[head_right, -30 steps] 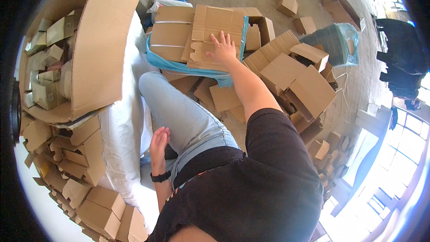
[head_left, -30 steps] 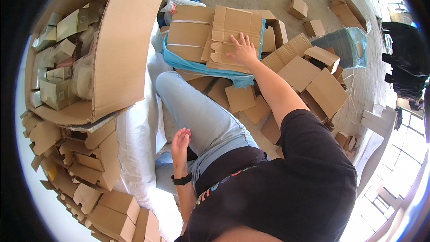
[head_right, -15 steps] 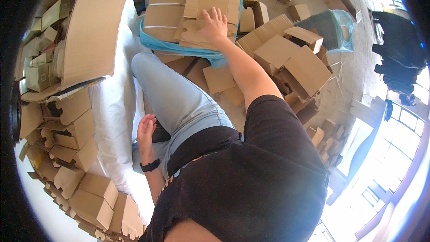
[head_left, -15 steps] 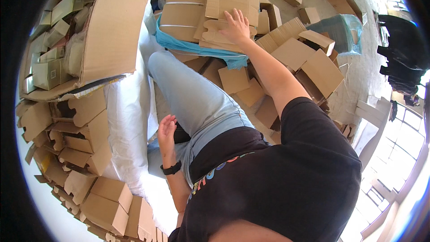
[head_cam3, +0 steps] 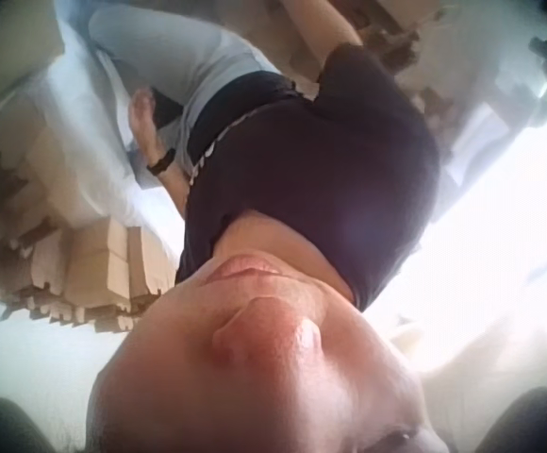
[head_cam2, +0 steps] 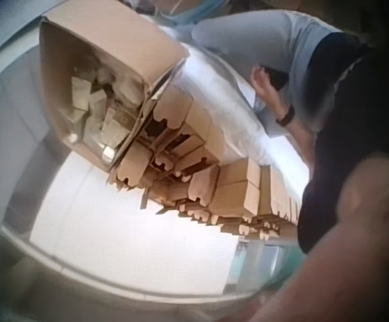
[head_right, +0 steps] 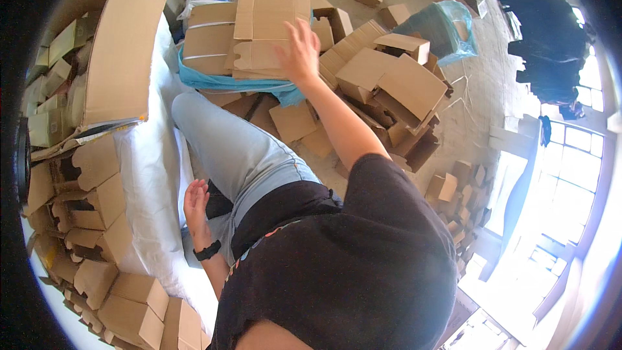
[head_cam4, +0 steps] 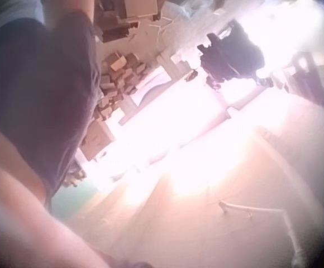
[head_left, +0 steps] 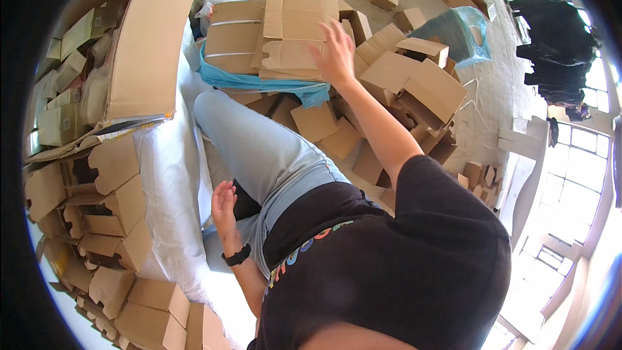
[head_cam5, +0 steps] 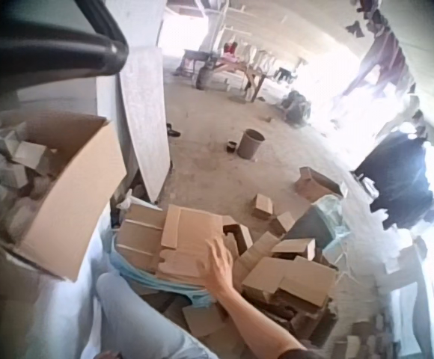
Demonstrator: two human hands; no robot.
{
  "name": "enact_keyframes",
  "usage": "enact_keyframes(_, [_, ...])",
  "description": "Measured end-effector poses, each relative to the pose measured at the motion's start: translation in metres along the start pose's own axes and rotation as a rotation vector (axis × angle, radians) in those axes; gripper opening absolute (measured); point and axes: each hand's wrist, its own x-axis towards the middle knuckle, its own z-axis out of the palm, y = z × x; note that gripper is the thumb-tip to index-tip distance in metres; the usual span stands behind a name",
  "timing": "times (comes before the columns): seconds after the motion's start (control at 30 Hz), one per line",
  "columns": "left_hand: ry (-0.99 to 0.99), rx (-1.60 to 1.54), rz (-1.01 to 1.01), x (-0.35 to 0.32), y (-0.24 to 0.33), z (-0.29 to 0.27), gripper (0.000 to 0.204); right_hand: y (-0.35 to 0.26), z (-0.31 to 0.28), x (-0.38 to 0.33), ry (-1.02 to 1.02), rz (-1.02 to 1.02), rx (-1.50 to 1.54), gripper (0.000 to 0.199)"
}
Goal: The person organizes cardboard boxes by picking them up from the floor, folding them into shape, and stacking them onto a table.
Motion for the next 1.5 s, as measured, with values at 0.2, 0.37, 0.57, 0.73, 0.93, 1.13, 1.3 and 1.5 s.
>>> enact_keyframes(0.2, [-0.058, -0.033, 0.027, 0.010, -0.006, -0.006, 0.031, 0.079, -0.118, -0.085, -0.125, 0.290, -0.668, 0.068])
enact_keyframes(0.37, [-0.098, -0.016, 0.046, 0.017, -0.008, -0.007, 0.031, 0.131, -0.184, -0.118, -0.288, 0.375, -1.052, 0.066])
enact_keyframes(0.57, [-0.084, -0.041, 0.068, 0.017, -0.010, -0.014, 0.032, 0.189, -0.219, -0.101, -0.008, 0.232, -1.043, 0.027])
enact_keyframes(0.73, [-0.053, -0.049, 0.057, 0.014, -0.010, -0.015, 0.031, 0.156, -0.240, -0.053, 0.551, 0.601, -0.686, 0.019])
enact_keyframes(0.93, [-0.073, -0.044, 0.069, 0.015, -0.005, -0.004, 0.031, 0.162, -0.206, -0.045, 0.548, 0.852, 1.147, 0.022])
enact_keyframes(1.13, [-0.145, -0.057, 0.156, 0.013, 0.007, 0.009, 0.035, 0.033, -0.118, -0.054, 0.012, 1.013, 1.753, 0.021])
enact_keyframes(1.3, [-0.256, -0.030, 0.409, -0.006, 0.037, 0.032, 0.044, -0.064, -0.050, -0.080, -0.540, 1.051, 1.768, 0.020])
enact_keyframes(1.5, [-0.111, -0.259, 0.419, -0.030, 0.069, 0.048, 0.053, -0.116, -0.020, -0.105, -0.879, 1.054, 1.572, 0.020])
